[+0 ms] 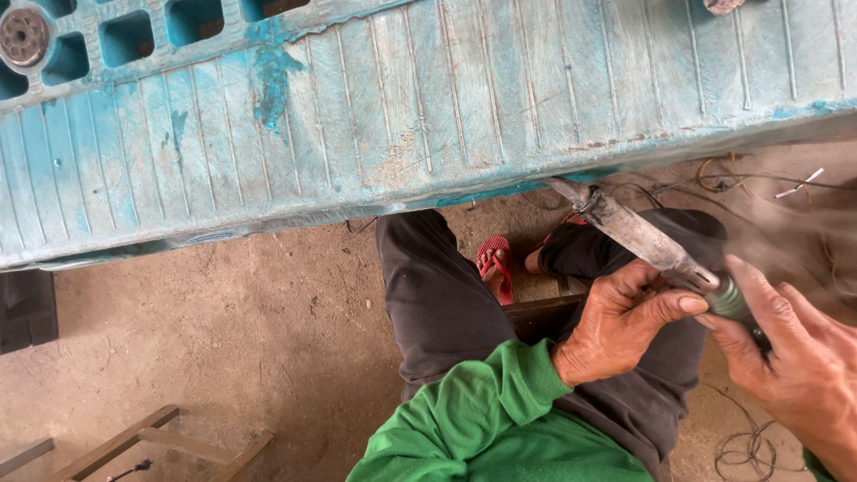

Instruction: The person uses a heated tool and a piece of scrap plastic to patch a hole in a large blue plastic crate. They apply the heated tip to the edges of the hole and the scrap piece, melting and smoothing them together to create a seal.

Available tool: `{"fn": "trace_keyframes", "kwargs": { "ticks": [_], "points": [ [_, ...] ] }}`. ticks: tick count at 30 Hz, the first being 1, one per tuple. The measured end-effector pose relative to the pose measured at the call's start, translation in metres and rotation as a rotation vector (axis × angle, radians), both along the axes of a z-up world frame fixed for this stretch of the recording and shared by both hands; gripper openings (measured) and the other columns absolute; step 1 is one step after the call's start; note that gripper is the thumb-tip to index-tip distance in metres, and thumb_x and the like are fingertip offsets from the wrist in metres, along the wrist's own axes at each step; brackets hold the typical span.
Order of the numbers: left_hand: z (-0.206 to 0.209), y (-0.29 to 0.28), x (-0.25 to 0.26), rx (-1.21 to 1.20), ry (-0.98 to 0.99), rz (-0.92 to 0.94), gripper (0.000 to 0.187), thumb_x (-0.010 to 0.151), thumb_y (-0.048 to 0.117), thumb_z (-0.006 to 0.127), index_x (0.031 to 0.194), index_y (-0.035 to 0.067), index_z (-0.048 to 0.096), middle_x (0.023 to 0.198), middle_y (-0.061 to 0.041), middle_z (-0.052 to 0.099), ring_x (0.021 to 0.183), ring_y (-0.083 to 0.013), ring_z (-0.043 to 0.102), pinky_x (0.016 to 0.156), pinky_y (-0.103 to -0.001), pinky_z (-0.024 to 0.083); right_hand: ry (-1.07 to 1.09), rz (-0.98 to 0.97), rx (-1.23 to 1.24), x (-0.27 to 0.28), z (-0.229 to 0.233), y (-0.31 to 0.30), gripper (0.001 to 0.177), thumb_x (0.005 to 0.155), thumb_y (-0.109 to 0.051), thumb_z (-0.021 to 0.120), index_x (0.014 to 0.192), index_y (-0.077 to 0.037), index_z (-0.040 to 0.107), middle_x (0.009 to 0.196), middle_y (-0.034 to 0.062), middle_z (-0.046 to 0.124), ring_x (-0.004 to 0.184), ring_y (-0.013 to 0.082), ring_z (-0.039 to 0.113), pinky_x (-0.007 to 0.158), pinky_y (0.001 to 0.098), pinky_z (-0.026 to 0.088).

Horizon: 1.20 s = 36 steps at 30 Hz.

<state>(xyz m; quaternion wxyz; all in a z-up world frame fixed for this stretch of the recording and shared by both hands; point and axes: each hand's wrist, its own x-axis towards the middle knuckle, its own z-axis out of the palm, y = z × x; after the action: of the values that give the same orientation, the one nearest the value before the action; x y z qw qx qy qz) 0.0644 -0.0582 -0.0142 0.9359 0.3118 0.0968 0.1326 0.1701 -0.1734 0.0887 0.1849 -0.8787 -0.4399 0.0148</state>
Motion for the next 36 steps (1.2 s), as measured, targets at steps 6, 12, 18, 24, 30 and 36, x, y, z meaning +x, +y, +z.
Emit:
{"fn": "trace_keyframes", "kwargs": {
  "ticks": [6,12,18,24,30,36],
  "points": [
    [0.002,-0.002,0.004,0.008,0.003,-0.011,0.015,0.112,0.008,0.069,0.122,-0.003,0.066,0.116,-0.006,0.072,0.111,-0.0075,0.064,0.104,-0.025,0.053,0.063,-0.034,-0.052,0.002,-0.003,-0.009,0.063,0.087,-0.021,0.081,0.142,0.003,0.063,0.087,0.0174,0.069,0.065,0.0238,0.07,0.053,0.0332,0.053],
    [0.001,-0.003,0.003,-0.012,0.001,-0.021,0.017,0.111,0.008,0.069,0.123,-0.003,0.066,0.116,-0.006,0.072,0.111,-0.0077,0.065,0.103,-0.025,0.053,0.054,-0.025,-0.03,0.002,-0.001,-0.009,0.062,0.087,-0.02,0.081,0.142,0.004,0.063,0.086,0.0178,0.068,0.064,0.0231,0.069,0.053,0.0336,0.052],
    [0.001,-0.003,0.004,-0.01,-0.013,-0.013,0.016,0.111,0.009,0.069,0.12,-0.003,0.066,0.116,-0.007,0.073,0.112,-0.0084,0.065,0.104,-0.027,0.055,0.001,-0.028,-0.073,-0.002,0.006,-0.006,0.061,0.087,-0.023,0.081,0.14,0.002,0.065,0.082,0.0143,0.068,0.065,0.023,0.067,0.051,0.0332,0.051],
    [0.006,-0.005,0.007,0.013,-0.006,-0.054,0.017,0.111,0.009,0.069,0.121,-0.004,0.065,0.114,-0.006,0.072,0.11,-0.0078,0.065,0.103,-0.026,0.053,0.01,-0.117,-0.115,-0.006,0.012,-0.011,0.059,0.088,-0.023,0.081,0.14,0.0,0.065,0.077,0.012,0.067,0.057,0.0205,0.065,0.052,0.0349,0.05],
    [0.009,-0.014,0.011,0.028,0.008,-0.057,0.015,0.112,0.009,0.07,0.117,-0.004,0.064,0.111,-0.005,0.072,0.107,-0.0071,0.064,0.099,-0.024,0.053,0.002,-0.132,-0.119,-0.006,0.013,-0.021,0.061,0.089,-0.026,0.08,0.143,-0.003,0.065,0.08,0.0097,0.067,0.058,0.0198,0.064,0.05,0.0322,0.051],
    [0.011,-0.017,0.015,0.038,0.044,-0.057,0.019,0.11,0.009,0.07,0.121,-0.005,0.065,0.109,-0.005,0.072,0.106,-0.0079,0.065,0.098,-0.024,0.053,0.026,-0.17,-0.155,-0.004,0.015,-0.021,0.061,0.088,-0.027,0.079,0.143,-0.003,0.065,0.084,0.0105,0.072,0.061,0.0209,0.068,0.055,0.0339,0.053]
  ]
}}
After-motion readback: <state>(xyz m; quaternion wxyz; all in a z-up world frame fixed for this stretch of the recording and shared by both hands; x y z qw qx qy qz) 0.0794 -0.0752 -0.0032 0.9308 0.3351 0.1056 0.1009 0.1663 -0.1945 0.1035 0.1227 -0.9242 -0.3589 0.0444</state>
